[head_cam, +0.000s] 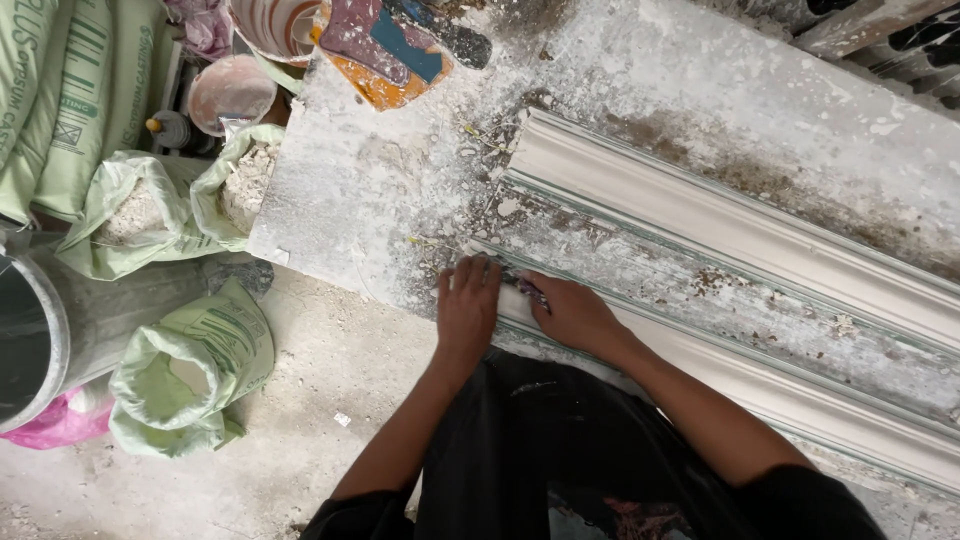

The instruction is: The person uses a scraper to remove hardened material from the grooves of a long, white decorative mold. They work along the length of the mold, which is resting on a workbench, repeatedly scraping and clearing debris.

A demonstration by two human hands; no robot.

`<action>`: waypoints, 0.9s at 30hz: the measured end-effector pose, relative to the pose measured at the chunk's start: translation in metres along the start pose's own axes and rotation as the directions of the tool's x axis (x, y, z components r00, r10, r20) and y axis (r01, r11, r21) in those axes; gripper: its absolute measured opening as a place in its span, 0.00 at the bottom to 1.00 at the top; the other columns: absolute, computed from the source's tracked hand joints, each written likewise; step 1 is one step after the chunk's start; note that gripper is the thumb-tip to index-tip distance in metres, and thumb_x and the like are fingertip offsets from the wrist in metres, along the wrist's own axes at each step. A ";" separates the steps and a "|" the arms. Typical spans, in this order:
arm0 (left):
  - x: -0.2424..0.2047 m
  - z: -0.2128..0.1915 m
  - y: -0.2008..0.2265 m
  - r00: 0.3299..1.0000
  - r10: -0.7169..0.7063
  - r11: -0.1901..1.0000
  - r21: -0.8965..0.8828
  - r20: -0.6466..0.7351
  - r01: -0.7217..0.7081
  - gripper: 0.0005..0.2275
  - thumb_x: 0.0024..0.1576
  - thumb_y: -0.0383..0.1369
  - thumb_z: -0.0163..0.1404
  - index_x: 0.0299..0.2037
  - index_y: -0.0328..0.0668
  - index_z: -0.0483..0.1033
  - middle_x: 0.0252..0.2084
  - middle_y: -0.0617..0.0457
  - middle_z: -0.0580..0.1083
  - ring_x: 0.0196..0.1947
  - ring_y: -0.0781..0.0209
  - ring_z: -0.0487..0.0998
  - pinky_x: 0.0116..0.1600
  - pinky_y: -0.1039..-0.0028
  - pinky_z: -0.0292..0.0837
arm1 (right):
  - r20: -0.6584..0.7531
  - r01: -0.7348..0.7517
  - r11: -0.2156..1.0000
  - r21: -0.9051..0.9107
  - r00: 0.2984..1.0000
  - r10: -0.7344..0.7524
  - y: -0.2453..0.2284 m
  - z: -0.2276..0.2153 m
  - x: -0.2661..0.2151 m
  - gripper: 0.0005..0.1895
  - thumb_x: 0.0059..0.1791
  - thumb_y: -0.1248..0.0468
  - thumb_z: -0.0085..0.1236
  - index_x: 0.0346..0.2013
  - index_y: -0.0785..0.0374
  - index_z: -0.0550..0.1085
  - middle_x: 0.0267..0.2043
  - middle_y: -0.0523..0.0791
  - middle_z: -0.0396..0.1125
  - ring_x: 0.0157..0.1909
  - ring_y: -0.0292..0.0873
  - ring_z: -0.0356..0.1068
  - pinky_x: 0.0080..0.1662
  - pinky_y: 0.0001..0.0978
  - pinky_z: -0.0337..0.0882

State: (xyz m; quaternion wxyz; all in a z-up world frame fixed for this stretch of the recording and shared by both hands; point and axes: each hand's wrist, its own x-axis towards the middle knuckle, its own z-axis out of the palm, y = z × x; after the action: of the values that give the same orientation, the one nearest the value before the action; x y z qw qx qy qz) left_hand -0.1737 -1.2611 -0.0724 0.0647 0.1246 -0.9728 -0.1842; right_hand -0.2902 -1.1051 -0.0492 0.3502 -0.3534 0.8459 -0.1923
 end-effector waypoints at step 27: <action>0.011 -0.003 -0.002 0.994 -0.108 0.963 0.249 -0.011 0.107 0.12 0.57 0.29 0.48 0.50 0.39 0.75 0.50 0.48 0.76 0.56 0.51 0.74 0.61 0.49 0.63 | 0.031 0.023 0.999 0.033 0.999 -0.024 -0.017 -0.004 0.020 0.24 0.50 0.61 0.51 0.61 0.57 0.70 0.40 0.57 0.74 0.41 0.62 0.74 0.44 0.54 0.73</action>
State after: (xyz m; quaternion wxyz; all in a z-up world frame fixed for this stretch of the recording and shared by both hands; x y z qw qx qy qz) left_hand -0.1832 -1.2670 -0.0691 0.0371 0.1842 -0.9801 -0.0641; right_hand -0.2951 -1.1315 -0.0461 0.3670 -0.3607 0.8326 -0.2048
